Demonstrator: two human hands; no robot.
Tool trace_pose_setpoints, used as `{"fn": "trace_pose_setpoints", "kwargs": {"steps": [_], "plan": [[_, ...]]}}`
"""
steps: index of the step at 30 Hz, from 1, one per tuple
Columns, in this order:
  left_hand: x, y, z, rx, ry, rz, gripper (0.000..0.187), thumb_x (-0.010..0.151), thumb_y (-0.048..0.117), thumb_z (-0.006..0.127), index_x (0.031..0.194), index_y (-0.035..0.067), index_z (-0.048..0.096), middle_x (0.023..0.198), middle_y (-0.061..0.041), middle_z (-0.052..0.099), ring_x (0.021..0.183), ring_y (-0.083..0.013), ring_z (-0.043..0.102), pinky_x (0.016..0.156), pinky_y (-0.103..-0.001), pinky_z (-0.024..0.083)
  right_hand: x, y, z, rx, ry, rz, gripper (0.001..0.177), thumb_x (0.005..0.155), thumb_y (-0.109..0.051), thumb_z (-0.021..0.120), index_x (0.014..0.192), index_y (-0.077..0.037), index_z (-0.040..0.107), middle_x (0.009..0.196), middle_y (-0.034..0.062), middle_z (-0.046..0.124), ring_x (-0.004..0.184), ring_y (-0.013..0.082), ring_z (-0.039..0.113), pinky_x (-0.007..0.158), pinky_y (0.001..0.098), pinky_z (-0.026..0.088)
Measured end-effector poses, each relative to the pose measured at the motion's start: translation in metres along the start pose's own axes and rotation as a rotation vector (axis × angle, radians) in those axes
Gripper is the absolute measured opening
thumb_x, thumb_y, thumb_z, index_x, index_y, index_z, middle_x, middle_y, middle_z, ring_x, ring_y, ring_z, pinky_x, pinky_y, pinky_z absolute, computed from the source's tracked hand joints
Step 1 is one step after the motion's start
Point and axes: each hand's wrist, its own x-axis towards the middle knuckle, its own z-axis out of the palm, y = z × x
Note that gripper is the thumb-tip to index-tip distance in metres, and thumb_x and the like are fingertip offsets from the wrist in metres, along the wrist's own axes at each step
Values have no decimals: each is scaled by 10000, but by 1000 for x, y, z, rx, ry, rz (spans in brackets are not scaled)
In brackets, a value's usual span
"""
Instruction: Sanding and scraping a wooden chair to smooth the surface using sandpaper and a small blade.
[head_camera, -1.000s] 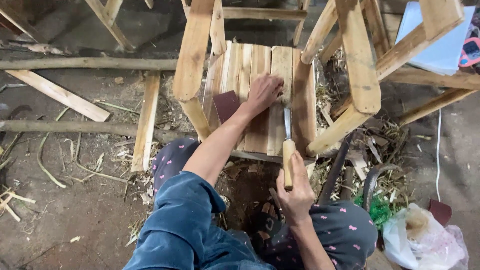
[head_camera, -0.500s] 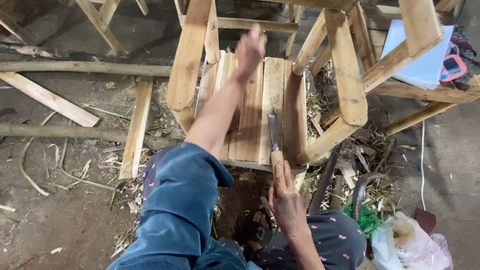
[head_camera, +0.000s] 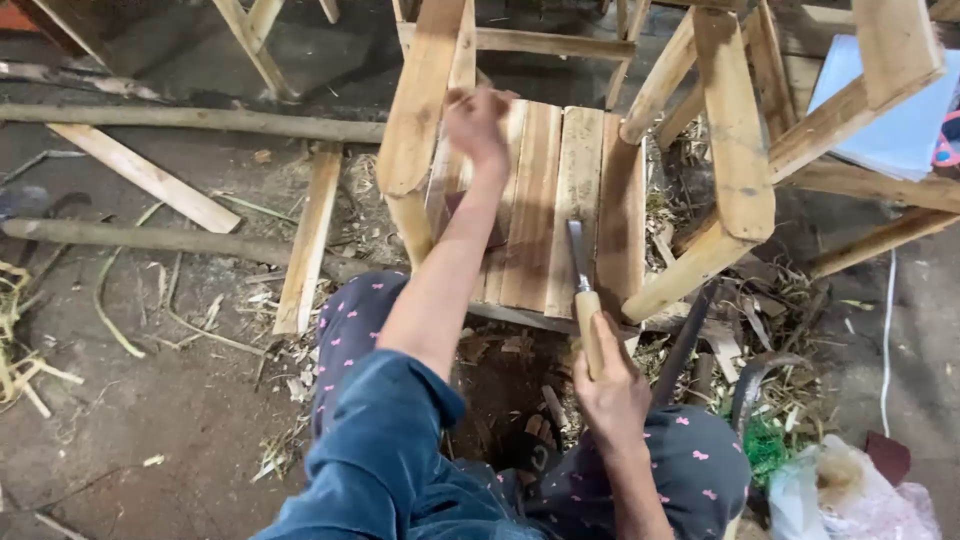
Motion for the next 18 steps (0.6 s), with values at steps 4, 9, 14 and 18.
{"fn": "trace_pose_setpoints", "kwargs": {"steps": [4, 9, 14, 18], "plan": [[-16, 10, -29, 845, 165, -103, 531, 710, 385, 521, 1091, 18, 558, 968, -102, 620, 899, -243, 575, 877, -319, 438, -2, 1, 1, -22, -21, 22, 540, 733, -121, 649, 1267, -142, 567, 801, 147, 706, 526, 280, 657, 435, 374, 528], [-72, -30, -36, 692, -602, 463, 335, 780, 7, 692, 1078, 87, 564, 796, 1, 521, 693, -120, 500, 664, -222, 483, -12, -7, -7, -117, 155, -150, 500, 722, -62, 661, 1219, -86, 611, 849, 126, 711, 479, 219, 624, 409, 309, 509], [-91, -27, -35, 1181, -975, 415, 122, 663, 203, 746, 779, 167, 727, 830, -5, 599, 823, -208, 514, 715, -316, 458, -23, 0, -13, -126, 163, -71, 527, 701, -39, 639, 1224, -92, 601, 910, 158, 704, 504, 275, 642, 433, 372, 513], [-93, -41, -25, 1217, -979, 371, 49, 744, 101, 714, 703, 92, 689, 787, 0, 606, 756, -153, 512, 684, -236, 467, -24, 9, -6, -114, 138, -32, 497, 714, -71, 638, 1210, -98, 617, 837, 160, 703, 469, 253, 633, 413, 364, 514]]}}
